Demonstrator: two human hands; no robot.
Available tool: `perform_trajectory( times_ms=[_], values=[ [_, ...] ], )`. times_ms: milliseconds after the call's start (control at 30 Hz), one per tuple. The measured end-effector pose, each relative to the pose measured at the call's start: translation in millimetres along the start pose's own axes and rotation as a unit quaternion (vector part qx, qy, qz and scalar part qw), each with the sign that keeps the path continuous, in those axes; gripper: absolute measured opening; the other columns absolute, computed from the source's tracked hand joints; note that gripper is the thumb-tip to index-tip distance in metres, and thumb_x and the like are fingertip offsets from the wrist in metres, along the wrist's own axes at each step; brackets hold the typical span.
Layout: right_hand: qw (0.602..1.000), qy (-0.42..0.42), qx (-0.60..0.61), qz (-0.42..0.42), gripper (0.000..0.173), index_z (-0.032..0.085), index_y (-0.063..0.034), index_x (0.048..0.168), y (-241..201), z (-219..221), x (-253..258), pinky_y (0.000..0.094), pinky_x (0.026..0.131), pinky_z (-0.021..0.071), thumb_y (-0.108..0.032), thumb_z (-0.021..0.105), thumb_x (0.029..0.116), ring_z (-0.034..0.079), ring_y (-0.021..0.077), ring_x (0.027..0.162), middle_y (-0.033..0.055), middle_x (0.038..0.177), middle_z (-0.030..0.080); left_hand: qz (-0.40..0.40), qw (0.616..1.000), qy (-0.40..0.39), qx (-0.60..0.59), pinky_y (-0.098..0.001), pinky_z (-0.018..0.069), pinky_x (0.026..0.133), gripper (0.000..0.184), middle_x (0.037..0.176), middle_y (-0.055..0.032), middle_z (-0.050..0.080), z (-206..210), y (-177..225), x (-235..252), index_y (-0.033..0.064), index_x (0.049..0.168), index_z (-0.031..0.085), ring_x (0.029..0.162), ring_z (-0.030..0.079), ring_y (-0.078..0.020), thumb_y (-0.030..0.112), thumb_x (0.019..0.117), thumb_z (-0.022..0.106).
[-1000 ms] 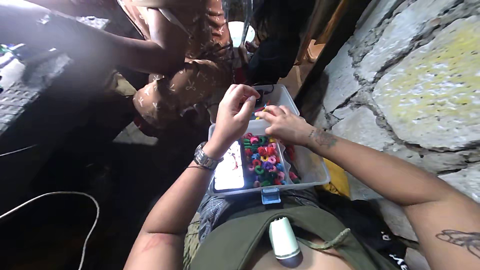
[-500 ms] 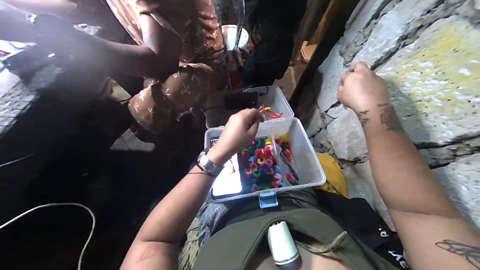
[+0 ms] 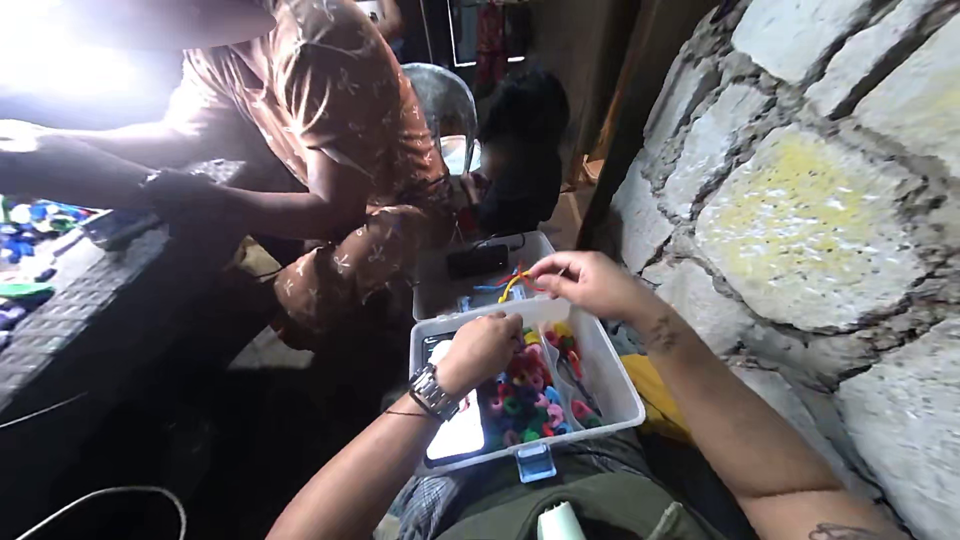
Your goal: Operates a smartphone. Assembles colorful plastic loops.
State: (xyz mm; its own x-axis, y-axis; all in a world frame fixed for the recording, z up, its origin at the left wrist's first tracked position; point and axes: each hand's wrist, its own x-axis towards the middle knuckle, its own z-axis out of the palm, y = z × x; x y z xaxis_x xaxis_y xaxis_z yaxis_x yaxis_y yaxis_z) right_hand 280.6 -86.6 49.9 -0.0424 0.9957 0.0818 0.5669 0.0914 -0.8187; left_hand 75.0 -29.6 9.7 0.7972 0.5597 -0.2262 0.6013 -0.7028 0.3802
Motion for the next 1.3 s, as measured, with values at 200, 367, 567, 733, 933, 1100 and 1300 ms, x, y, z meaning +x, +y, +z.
perform_trajectory(
  times_ms=[200,367,567,733,933,1100,1300],
  values=[
    [0.997,-0.041,0.055,-0.040,0.037,0.057,0.0025,0.130,14.1,47.1,-6.4,0.0315,0.087,0.0574,-0.011,0.065,0.0968,0.068,0.0162,0.100,0.0164,0.124,0.064,0.065,0.968,0.211,-0.119,-0.0442,0.0559,0.090,0.027,0.105,-0.0173,0.070,-1.2,-6.9,-6.9,-0.0034,0.112,0.067,0.096,0.070,-0.0271,0.015,0.1058,0.049],
    [0.981,0.017,0.193,0.006,0.022,0.061,0.0026,0.118,19.7,55.8,-10.5,0.0268,0.078,0.0594,-0.006,0.061,0.0978,0.068,0.0096,0.084,0.0083,0.105,0.067,0.053,0.960,0.234,-0.148,-0.0383,0.0564,0.079,0.023,0.098,-0.0162,0.065,-1.8,-2.3,-8.5,-0.0042,0.112,0.062,0.082,0.066,-0.0223,0.011,0.1059,0.046],
    [0.969,0.001,0.247,0.001,0.026,0.059,0.0030,0.119,21.2,56.5,-12.6,0.0282,0.082,0.0604,-0.003,0.065,0.0953,0.069,0.0109,0.091,0.0083,0.112,0.065,0.139,0.936,0.237,-0.221,-0.0268,0.0528,0.081,0.017,0.105,-0.0157,0.060,-0.7,-6.3,-4.5,-0.0053,0.110,0.061,0.089,0.061,-0.0158,0.006,0.1019,0.051],
    [0.940,0.044,0.336,0.039,0.011,0.059,-0.0012,0.108,19.1,55.9,-12.6,0.0266,0.072,0.0596,-0.001,0.062,0.0974,0.067,0.0091,0.076,0.0029,0.094,0.066,0.131,0.935,0.177,-0.278,-0.0282,0.0569,0.078,0.026,0.111,-0.0155,0.062,-3.2,-5.5,-5.8,-0.0050,0.120,0.057,0.085,0.065,-0.0136,0.013,0.1013,0.059],
    [0.933,0.022,0.359,0.006,0.020,0.056,-0.0011,0.116,22.7,53.8,-16.9,0.0285,0.077,0.0606,0.003,0.058,0.0967,0.069,0.0107,0.084,0.0040,0.101,0.066,0.110,0.926,0.154,-0.328,-0.0311,0.0578,0.083,0.035,0.132,-0.0134,0.059,-4.8,-5.6,-7.7,-0.0005,0.131,0.053,0.103,0.067,-0.0150,0.014,0.1003,0.057],
    [0.956,0.019,0.291,-0.035,0.015,0.059,-0.0006,0.110,28.1,54.1,-18.6,0.0265,0.079,0.0600,0.001,0.061,0.0950,0.067,0.0079,0.083,0.0019,0.098,0.066,0.102,0.929,0.150,-0.322,-0.0271,0.0576,0.078,0.024,0.108,-0.0112,0.066,-5.6,-5.0,-9.9,-0.0027,0.119,0.059,0.082,0.067,-0.0098,0.010,0.0988,0.062],
    [0.962,0.052,0.266,-0.039,0.017,0.063,-0.0011,0.107,30.2,51.4,-19.4,0.0269,0.077,0.0597,0.002,0.053,0.0931,0.068,0.0080,0.082,0.0021,0.099,0.067,0.114,0.933,0.150,-0.305,-0.0256,0.0542,0.072,0.016,0.094,-0.0080,0.063,-6.8,-2.2,-13.0,-0.0020,0.111,0.061,0.076,0.061,-0.0088,0.006,0.0976,0.058]
  ],
)
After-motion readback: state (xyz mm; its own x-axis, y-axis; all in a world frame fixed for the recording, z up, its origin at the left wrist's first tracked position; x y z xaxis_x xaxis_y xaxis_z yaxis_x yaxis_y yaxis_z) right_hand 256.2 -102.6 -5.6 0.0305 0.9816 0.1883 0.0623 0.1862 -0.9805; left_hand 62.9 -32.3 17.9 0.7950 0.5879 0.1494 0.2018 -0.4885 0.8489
